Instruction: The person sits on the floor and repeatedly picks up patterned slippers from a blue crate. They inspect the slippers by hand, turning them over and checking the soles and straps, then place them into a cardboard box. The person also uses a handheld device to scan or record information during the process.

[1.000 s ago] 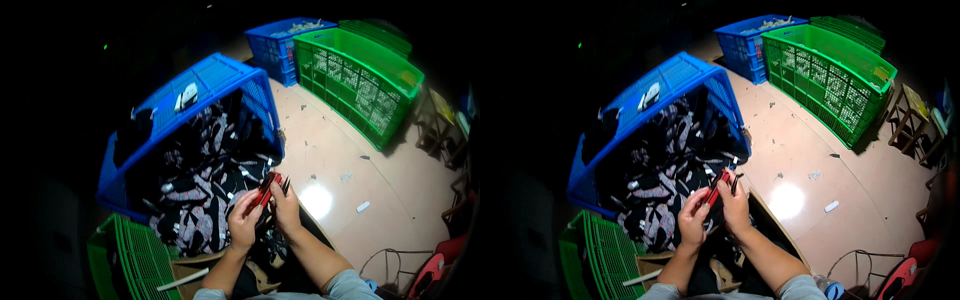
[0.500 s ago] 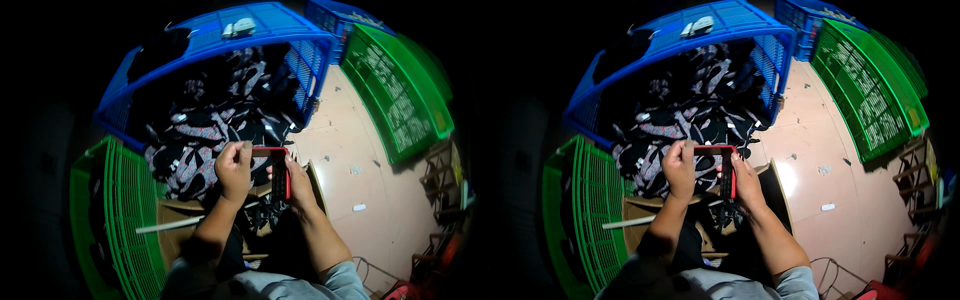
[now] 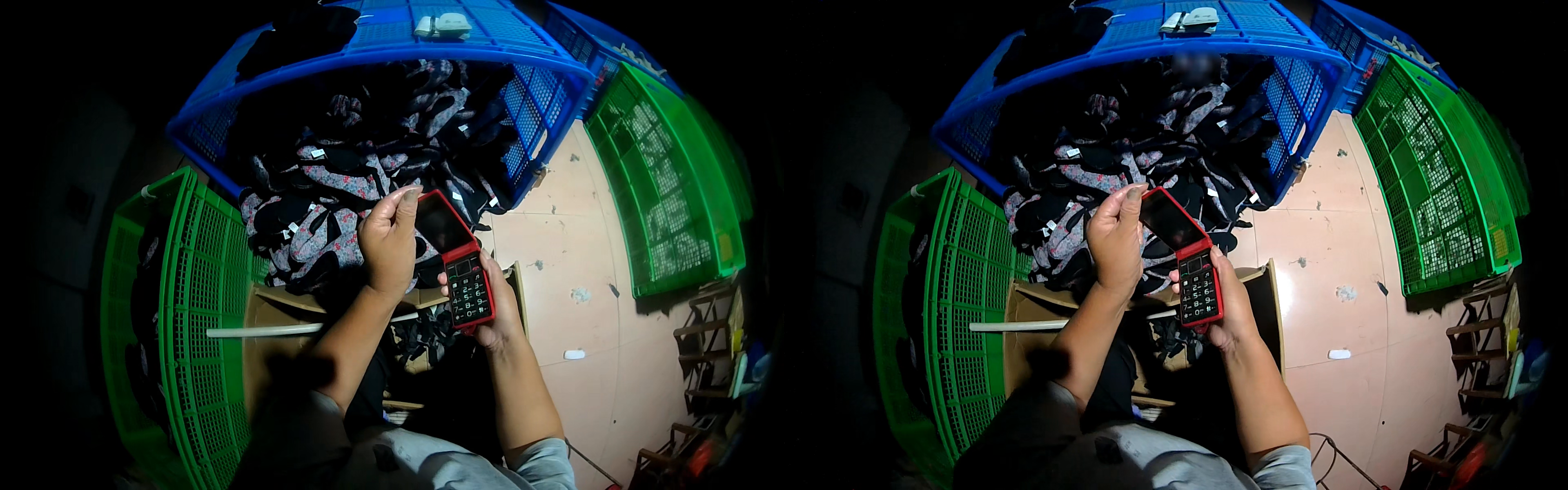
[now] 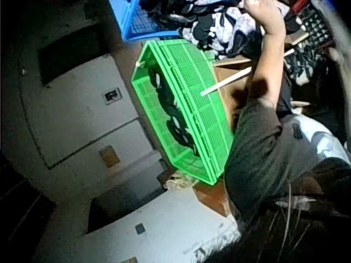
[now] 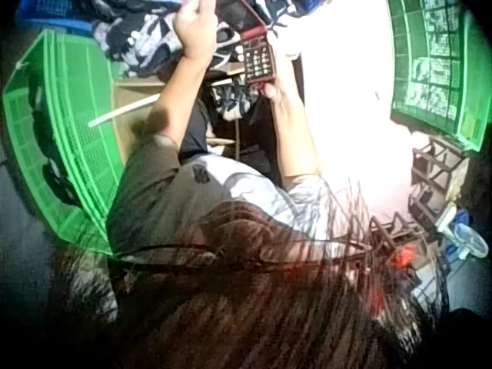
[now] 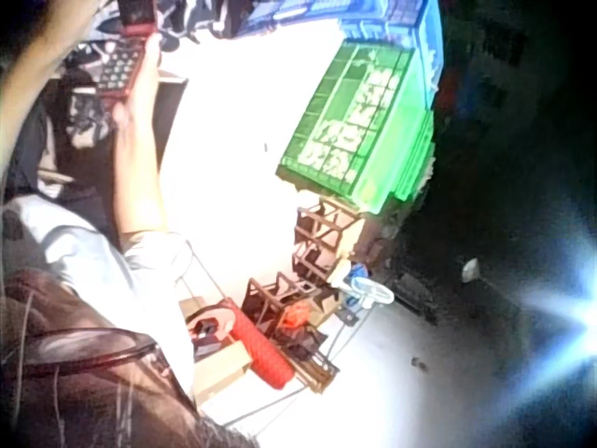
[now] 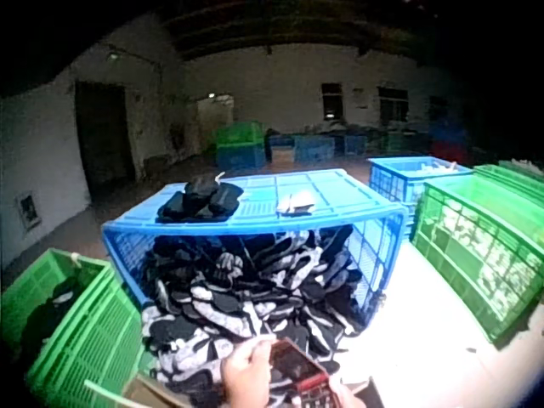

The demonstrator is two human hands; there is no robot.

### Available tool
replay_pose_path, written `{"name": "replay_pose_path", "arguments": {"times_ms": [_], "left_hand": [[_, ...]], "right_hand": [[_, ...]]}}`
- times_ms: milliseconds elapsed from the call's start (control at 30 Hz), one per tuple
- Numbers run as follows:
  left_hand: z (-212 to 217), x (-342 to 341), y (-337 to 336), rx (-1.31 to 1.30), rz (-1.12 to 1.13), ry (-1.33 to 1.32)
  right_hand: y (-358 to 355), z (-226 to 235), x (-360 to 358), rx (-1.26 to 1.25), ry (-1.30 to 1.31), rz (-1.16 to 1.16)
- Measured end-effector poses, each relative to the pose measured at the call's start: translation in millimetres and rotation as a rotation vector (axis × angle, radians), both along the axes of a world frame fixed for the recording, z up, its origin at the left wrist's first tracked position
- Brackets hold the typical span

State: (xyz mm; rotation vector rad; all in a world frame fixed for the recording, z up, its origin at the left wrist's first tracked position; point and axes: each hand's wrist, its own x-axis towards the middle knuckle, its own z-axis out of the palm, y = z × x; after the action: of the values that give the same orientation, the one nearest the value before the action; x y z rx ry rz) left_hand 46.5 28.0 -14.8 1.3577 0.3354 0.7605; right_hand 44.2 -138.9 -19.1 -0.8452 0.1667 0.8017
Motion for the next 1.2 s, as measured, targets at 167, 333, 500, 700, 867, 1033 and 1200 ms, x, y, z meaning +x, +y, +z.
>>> {"name": "replay_pose_path", "arguments": {"times_ms": [167,333,500,700,867,1033,1200], "left_hand": [[-3.1,2.2,-0.9,0.019,0.017,-0.007],[-2.2,3.2,-3.4,0.037,0.025,-0.037],[-1.5,3.6,-5.4,0.030,0.031,-0.043],[-0.6,3.1,-6.8,0.020,0.030,-0.032],[-5.0,4.9,-6.3,0.026,0.028,-0.056],[-7.4,5.3,-4.5,0.068,0.044,-0.037],[-7.0,5.3,-5.2,0.089,0.061,-0.025]], "right_hand": [[0.7,-2.1,0.1,0.005,-0.001,-0.006],[1.1,1.7,-0.8,0.003,0.008,-0.008],[0.6,0.2,-1.0,0.006,0.003,-0.010],[1.2,5.5,-1.7,-0.016,0.015,-0.020],[0.8,2.8,-1.1,-0.012,0.003,-0.020],[0.8,3.5,-0.7,-0.026,0.013,-0.026],[0.3,1.7,-0.8,-0.008,0.005,-0.025]]}}
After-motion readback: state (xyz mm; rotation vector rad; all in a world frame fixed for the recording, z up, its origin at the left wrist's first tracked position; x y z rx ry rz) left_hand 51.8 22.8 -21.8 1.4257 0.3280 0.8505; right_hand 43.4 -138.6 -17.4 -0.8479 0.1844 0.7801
